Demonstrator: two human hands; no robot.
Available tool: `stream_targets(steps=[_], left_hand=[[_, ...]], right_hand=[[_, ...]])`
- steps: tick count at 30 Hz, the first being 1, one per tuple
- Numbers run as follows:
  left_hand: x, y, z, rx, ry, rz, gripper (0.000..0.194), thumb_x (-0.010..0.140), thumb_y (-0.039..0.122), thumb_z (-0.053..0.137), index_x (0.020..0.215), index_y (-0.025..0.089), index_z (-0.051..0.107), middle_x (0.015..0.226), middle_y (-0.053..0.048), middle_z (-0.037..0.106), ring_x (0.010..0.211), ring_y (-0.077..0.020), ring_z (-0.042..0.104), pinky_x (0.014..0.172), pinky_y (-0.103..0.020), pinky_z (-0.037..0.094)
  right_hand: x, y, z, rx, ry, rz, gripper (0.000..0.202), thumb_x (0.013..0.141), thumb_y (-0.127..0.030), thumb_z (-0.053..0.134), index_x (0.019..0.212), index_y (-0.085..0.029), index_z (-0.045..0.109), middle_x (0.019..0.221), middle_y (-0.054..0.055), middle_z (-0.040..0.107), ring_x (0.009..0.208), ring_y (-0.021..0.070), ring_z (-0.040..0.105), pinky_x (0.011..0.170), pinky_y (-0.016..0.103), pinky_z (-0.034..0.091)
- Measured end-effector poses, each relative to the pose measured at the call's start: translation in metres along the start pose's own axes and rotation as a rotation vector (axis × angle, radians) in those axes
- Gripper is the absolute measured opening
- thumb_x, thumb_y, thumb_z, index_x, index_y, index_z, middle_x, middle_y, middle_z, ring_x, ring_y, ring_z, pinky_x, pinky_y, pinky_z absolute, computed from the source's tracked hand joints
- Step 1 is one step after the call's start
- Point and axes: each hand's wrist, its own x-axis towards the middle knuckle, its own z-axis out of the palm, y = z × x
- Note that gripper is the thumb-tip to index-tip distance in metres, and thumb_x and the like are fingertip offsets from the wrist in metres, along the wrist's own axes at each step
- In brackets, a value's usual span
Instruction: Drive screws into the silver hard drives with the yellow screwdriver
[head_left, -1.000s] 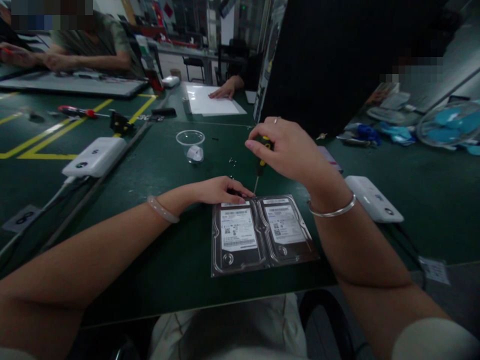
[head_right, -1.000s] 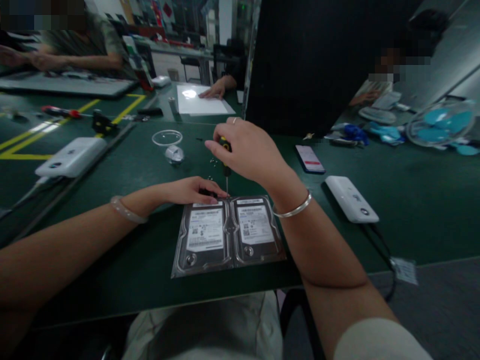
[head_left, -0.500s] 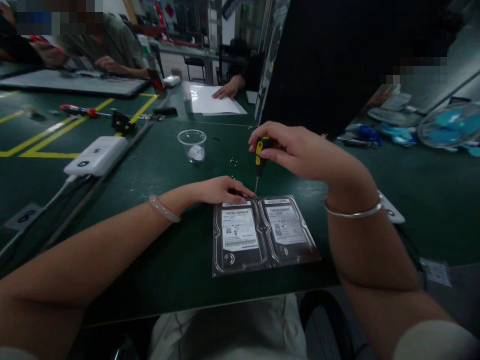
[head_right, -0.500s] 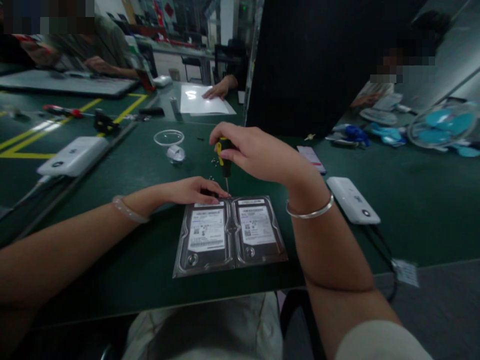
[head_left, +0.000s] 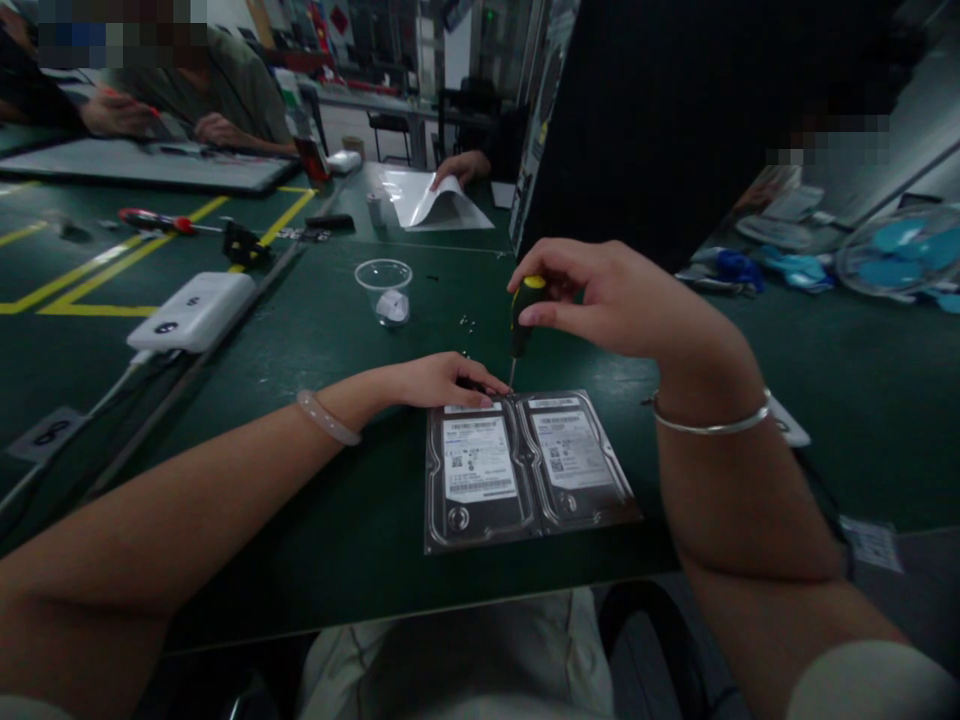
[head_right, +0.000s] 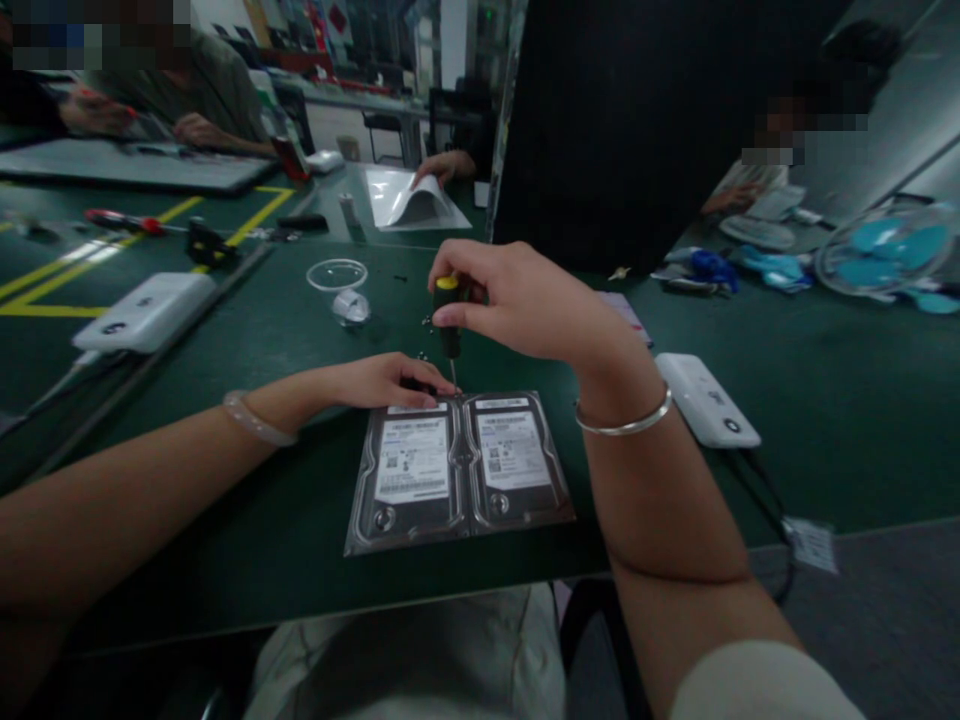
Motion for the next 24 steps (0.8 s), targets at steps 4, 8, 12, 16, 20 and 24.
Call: stream_targets(steps=[4, 8, 12, 16, 20, 24], left_hand=[[0.0, 0.0, -0.001, 0.013, -0.002, -0.01, 0.044, 0.091, 0.041, 0.064, 0.131, 0.023, 0.066, 0.128, -0.005, 0.069, 0.116, -0.0204, 0.064, 0.1, -0.031, 0.046], [0.001, -0.001, 0.0, 0.003, -0.001, 0.013, 0.042, 0.091, 0.039, 0.064, 0.13, 0.023, 0.067, 0.128, -0.005, 0.07, 0.117, -0.0211, 0.064, 0.102, -0.033, 0.046], [0.001, -0.001, 0.001, 0.0, 0.011, 0.018, 0.041, 0.091, 0.037, 0.064, 0.129, 0.021, 0.067, 0.126, -0.005, 0.071, 0.115, -0.0199, 0.066, 0.101, -0.032, 0.047], [0.001, 0.0, 0.001, -0.005, 0.005, 0.03, 0.039, 0.092, 0.035, 0.064, 0.128, 0.022, 0.067, 0.127, -0.004, 0.071, 0.115, -0.0193, 0.066, 0.101, -0.031, 0.047], [0.0, 0.0, 0.001, 0.006, 0.014, 0.025, 0.039, 0.092, 0.036, 0.065, 0.128, 0.023, 0.068, 0.127, -0.004, 0.071, 0.116, -0.0196, 0.065, 0.103, -0.032, 0.046], [0.001, 0.0, 0.0, 0.003, 0.005, 0.017, 0.04, 0.092, 0.036, 0.065, 0.129, 0.022, 0.067, 0.128, -0.005, 0.07, 0.117, -0.0199, 0.065, 0.103, -0.032, 0.046]], right_hand=[[0.002, -0.004, 0.005, -0.1, 0.044, 0.031, 0.03, 0.081, -0.047, 0.075, 0.086, -0.021, 0.06, 0.076, -0.001, 0.058, 0.065, 0.0128, 0.046, 0.063, 0.031, 0.036], [0.006, -0.008, 0.014, -0.292, 0.113, 0.077, 0.035, 0.087, -0.055, 0.064, 0.08, -0.021, 0.059, 0.067, 0.0, 0.052, 0.06, 0.013, 0.042, 0.062, 0.032, 0.032], [0.008, -0.012, 0.021, -0.374, 0.097, 0.115, 0.034, 0.094, -0.049, 0.053, 0.09, -0.019, 0.066, 0.077, 0.004, 0.063, 0.07, 0.0178, 0.055, 0.069, 0.034, 0.037], [0.006, -0.014, 0.02, -0.253, 0.042, 0.062, 0.038, 0.1, -0.04, 0.041, 0.109, -0.017, 0.069, 0.106, 0.008, 0.072, 0.097, 0.0226, 0.065, 0.085, 0.036, 0.043], [0.004, -0.013, 0.015, -0.169, 0.032, 0.053, 0.043, 0.1, -0.032, 0.035, 0.113, -0.014, 0.071, 0.113, 0.009, 0.073, 0.105, 0.0225, 0.066, 0.091, 0.036, 0.045], [0.003, -0.008, 0.007, -0.028, 0.009, -0.005, 0.038, 0.099, -0.032, 0.044, 0.116, -0.015, 0.073, 0.11, 0.006, 0.076, 0.101, 0.0192, 0.068, 0.09, 0.033, 0.048]])
